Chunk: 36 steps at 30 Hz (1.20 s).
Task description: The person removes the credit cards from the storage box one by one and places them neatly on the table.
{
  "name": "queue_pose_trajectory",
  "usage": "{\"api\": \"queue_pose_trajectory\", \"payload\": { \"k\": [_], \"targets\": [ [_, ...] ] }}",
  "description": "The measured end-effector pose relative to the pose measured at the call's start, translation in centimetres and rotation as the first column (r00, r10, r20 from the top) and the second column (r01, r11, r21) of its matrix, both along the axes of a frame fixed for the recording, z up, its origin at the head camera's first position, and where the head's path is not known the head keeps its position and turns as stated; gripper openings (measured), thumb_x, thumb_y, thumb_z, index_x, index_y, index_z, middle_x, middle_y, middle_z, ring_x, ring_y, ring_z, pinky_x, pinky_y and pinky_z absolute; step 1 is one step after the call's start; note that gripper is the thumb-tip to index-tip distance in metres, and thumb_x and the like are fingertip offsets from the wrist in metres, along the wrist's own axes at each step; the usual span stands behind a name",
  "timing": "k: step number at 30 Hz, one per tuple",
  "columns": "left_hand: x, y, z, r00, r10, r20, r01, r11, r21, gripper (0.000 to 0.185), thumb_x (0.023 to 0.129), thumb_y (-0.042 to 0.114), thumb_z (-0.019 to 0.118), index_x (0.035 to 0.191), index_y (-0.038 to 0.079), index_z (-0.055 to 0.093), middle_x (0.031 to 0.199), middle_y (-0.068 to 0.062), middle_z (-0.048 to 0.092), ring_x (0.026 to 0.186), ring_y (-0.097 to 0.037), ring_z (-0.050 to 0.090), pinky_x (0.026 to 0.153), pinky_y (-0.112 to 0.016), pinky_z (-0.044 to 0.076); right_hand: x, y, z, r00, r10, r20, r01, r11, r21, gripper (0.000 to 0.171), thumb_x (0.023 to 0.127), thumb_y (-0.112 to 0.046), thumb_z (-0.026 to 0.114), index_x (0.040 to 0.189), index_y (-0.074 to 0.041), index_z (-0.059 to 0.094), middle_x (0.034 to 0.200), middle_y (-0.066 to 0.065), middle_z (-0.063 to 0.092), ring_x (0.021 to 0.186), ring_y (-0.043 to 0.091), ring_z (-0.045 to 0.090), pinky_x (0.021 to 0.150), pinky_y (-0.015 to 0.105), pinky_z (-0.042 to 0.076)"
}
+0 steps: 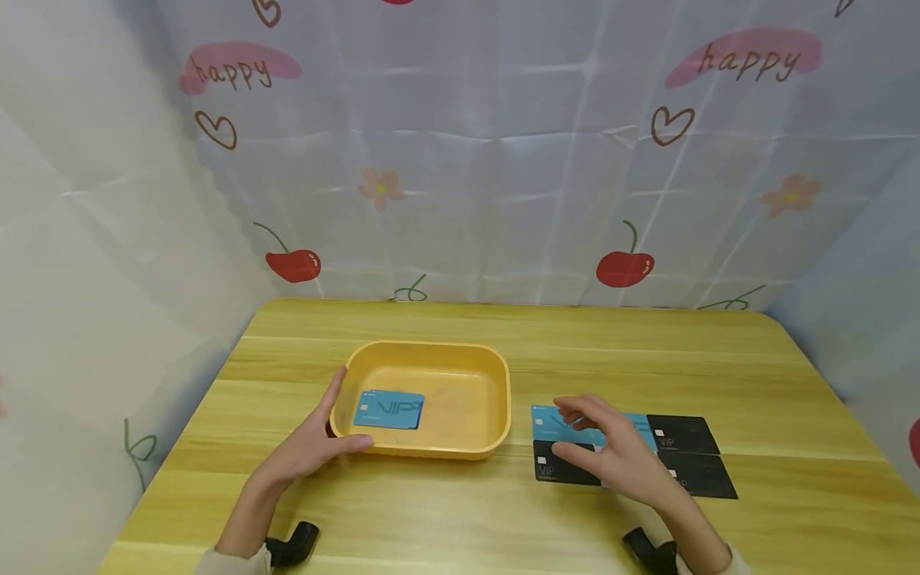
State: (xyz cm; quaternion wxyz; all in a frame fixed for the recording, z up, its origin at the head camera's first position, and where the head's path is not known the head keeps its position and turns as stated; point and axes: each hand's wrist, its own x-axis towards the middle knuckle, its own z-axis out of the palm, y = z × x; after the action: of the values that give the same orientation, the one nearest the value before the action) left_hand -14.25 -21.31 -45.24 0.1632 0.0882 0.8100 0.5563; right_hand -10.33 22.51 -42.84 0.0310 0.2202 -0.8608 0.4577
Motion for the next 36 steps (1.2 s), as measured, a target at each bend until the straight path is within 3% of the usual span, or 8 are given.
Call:
{"api": "queue_pose_trajectory", "payload": {
  "k": [4, 16, 22, 30, 36],
  "targets": [
    [0.0, -0.1, 0.0, 1.000, -0.001, 0.009, 0.001, 1.000, 0.010, 0.115, 0.086, 0.024, 0.078, 0.158, 0.026, -0.011, 0.163, -0.012, -0.010, 0.145, -0.038, 0.015, 0.111, -0.059, 0.018, -0.3, -1.1, 0.1, 1.000, -0.024, -0.013, 0.024, 1.000, 0.009, 0.048, 0.088, -0.016, 0.077, 0.132, -0.012, 0.060, 0.113, 0.004, 0.061, 0.100, 0.026, 0.059, 0.084, 0.046, 0.052],
    [0.0, 0.0, 0.0, 1.000, -0.005, 0.002, 0.005, 1.000, 0.009, 0.115, 0.087, 0.023, 0.078, 0.159, 0.024, -0.012, 0.163, -0.014, -0.008, 0.145, -0.038, 0.016, 0.111, -0.059, 0.018, -0.8, -4.1, 0.2, 0.997, -0.038, -0.066, 0.037, 0.999, -0.027, 0.052, 0.084, -0.021, 0.081, 0.131, -0.008, 0.062, 0.115, -0.002, 0.059, 0.097, 0.026, 0.058, 0.083, 0.045, 0.051],
    [0.0, 0.0, -0.1, 1.000, -0.004, 0.001, 0.004, 1.000, 0.009, 0.115, 0.087, 0.023, 0.078, 0.159, 0.024, -0.012, 0.163, -0.014, -0.008, 0.145, -0.038, 0.016, 0.111, -0.059, 0.018, -1.4, -6.2, 0.5, 0.998, -0.029, -0.047, 0.027, 0.999, -0.044, 0.054, 0.084, -0.027, 0.081, 0.131, -0.007, 0.062, 0.118, 0.005, 0.060, 0.100, 0.029, 0.057, 0.083, 0.050, 0.050],
    [-0.1, -0.1, -0.1, 1.000, 0.000, -0.003, 0.000, 1.000, 0.002, 0.115, 0.086, 0.024, 0.078, 0.159, 0.024, -0.011, 0.163, -0.013, -0.008, 0.145, -0.038, 0.014, 0.111, -0.059, 0.018, -2.4, -8.7, 0.7, 0.999, 0.004, -0.042, -0.006, 0.999, -0.037, 0.054, 0.086, -0.030, 0.078, 0.132, -0.006, 0.062, 0.115, 0.002, 0.060, 0.100, 0.029, 0.058, 0.084, 0.047, 0.049],
    [0.0, -0.1, 0.0, 1.000, -0.001, 0.010, 0.001, 1.000, 0.006, 0.115, 0.086, 0.024, 0.078, 0.159, 0.025, -0.011, 0.163, -0.013, -0.009, 0.145, -0.039, 0.014, 0.111, -0.059, 0.018, -3.0, -10.6, 0.7, 0.999, 0.032, 0.013, -0.032, 0.999, -0.018, 0.054, 0.088, -0.030, 0.077, 0.133, -0.005, 0.061, 0.116, 0.006, 0.060, 0.104, 0.033, 0.057, 0.085, 0.051, 0.049]
  ]
}}
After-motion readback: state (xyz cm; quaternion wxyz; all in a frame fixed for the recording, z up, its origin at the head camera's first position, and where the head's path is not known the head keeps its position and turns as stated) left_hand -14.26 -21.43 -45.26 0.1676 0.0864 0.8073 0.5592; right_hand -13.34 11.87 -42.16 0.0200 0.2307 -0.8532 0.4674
